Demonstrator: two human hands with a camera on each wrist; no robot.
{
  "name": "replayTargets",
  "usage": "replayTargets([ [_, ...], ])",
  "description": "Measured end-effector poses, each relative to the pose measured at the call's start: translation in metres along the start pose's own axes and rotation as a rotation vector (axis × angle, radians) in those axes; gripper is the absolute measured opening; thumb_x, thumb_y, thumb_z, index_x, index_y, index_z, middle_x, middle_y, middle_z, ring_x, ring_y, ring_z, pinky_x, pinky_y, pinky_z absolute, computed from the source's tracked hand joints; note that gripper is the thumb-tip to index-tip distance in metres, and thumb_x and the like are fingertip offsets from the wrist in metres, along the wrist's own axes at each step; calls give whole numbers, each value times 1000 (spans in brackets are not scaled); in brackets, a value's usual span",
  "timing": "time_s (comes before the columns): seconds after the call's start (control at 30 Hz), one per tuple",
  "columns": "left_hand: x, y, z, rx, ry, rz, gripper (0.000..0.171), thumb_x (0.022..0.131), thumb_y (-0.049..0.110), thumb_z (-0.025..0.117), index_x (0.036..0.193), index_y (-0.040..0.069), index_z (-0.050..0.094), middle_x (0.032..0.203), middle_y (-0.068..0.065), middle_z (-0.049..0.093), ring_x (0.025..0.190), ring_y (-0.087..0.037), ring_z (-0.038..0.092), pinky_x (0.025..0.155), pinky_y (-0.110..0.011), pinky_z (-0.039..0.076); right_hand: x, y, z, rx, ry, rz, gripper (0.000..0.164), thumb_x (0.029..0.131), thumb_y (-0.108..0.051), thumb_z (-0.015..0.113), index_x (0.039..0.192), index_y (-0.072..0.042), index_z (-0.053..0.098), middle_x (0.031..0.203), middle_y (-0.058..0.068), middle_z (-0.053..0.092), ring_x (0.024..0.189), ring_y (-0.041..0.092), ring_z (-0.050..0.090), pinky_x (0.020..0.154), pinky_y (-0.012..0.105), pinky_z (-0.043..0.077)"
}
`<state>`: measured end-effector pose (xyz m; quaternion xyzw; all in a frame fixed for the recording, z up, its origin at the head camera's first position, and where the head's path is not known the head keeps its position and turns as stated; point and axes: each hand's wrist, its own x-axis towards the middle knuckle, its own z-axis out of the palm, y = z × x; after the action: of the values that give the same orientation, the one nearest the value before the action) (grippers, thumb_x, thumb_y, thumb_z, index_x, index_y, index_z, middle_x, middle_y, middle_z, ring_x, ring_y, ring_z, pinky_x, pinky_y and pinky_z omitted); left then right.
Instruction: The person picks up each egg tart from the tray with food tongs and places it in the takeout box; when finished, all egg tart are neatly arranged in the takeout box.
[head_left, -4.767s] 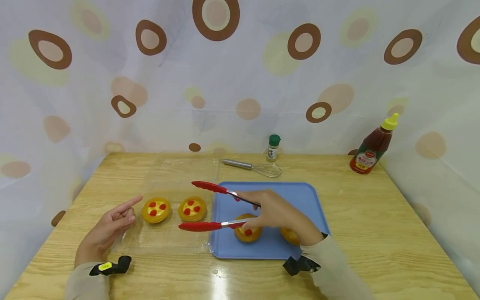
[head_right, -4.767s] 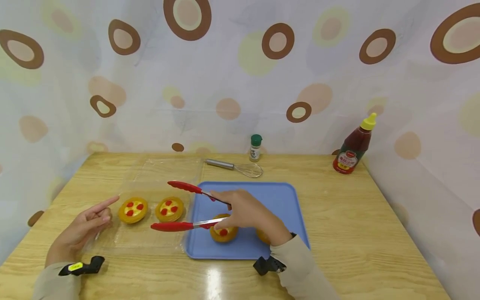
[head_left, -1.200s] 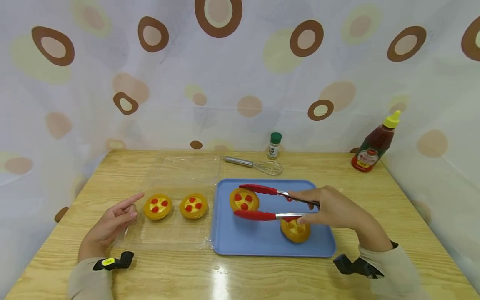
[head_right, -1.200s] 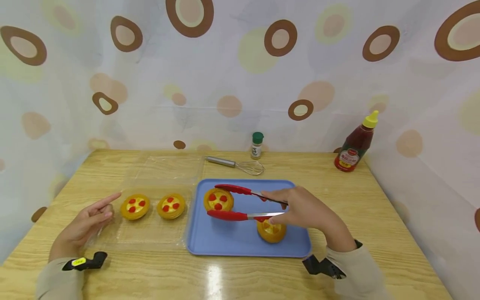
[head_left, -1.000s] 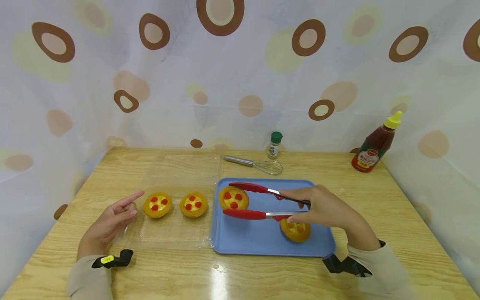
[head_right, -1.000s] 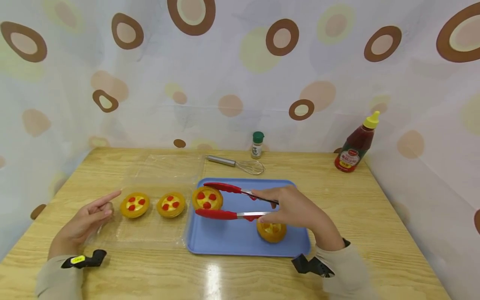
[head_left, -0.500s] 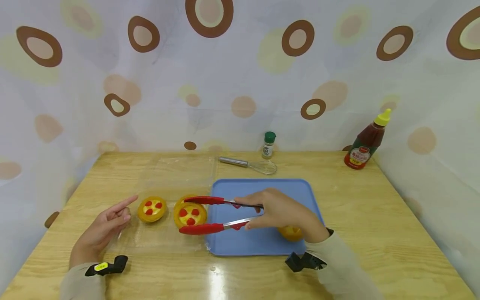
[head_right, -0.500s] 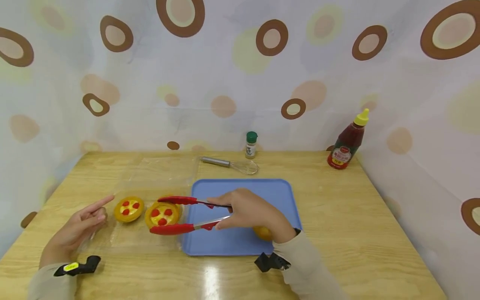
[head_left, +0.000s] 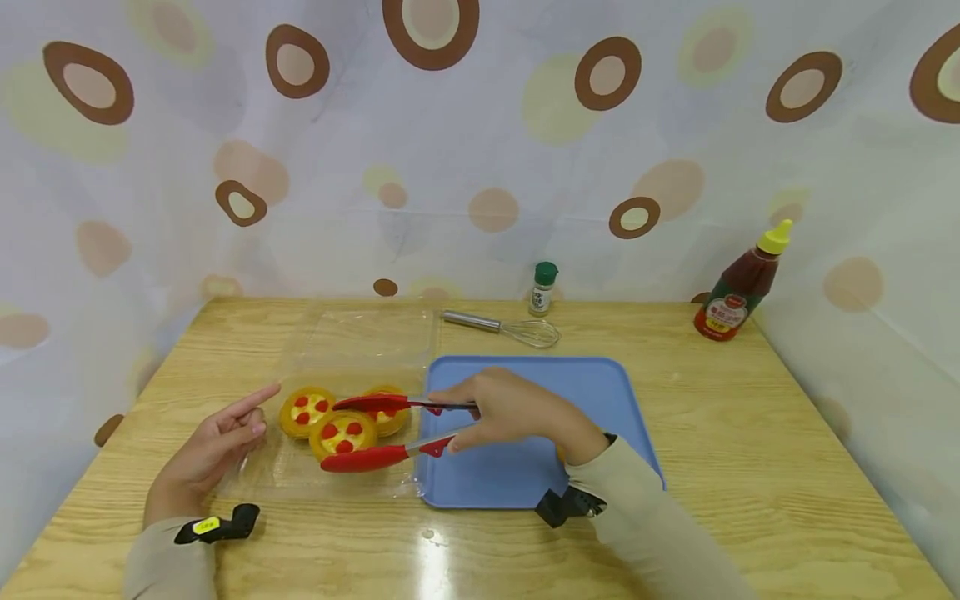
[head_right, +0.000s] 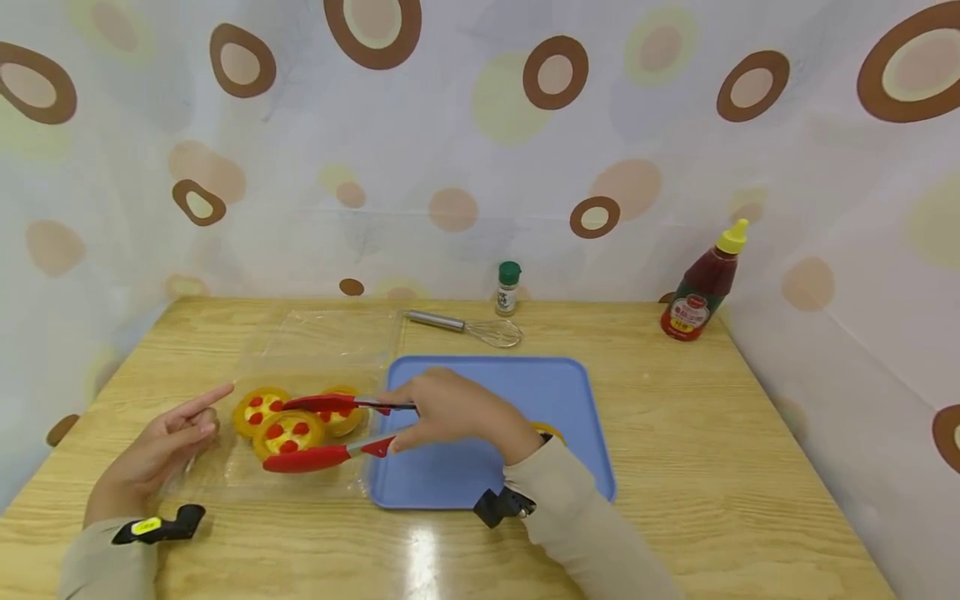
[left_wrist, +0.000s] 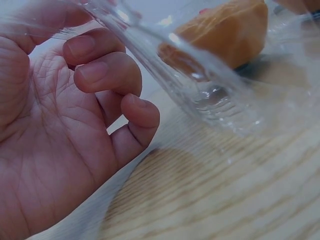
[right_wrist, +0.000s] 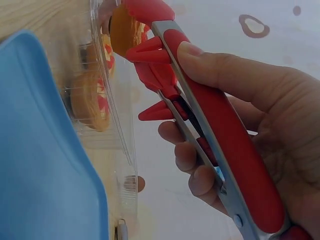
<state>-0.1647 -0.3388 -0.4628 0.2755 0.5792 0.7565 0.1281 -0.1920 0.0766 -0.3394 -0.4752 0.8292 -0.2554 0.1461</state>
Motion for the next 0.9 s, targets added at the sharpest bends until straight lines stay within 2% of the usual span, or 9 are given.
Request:
replayTargets([
  [0.4,1,1,0,0,-9,7,55,97,-13,31,147,9,35,78,-5,24,63,-22,22,62,-33,22,34,0,12,-58,-60,-46,60,80,-30,77,131,-7,57,47,-10,25,43,4,18,48,19,22],
  [0.6,-2,1,0,-3,19,-18,54,97,-13,32,147,9,36,77,-6,25,63,-23,23,61,-33,22,48,-3,15,-29,-81,-35,57,81,-26,76,132,-7,57,45,-10,19,42,5,13,46,18,21],
  [0.77,-2,1,-1,-7,33,-28,54,97,-13,32,146,8,36,77,-5,25,65,-23,24,63,-33,22,53,-3,16,-16,-94,-23,57,81,-26,76,131,-7,57,47,-9,23,41,6,12,46,18,21],
  [0.9,-2,1,-1,27,68,-44,53,97,-12,34,145,11,39,77,-4,27,66,-23,25,62,-34,22,57,-4,18,-5,-109,-9,57,81,-25,76,131,-8,57,46,-9,22,41,7,12,45,18,20],
])
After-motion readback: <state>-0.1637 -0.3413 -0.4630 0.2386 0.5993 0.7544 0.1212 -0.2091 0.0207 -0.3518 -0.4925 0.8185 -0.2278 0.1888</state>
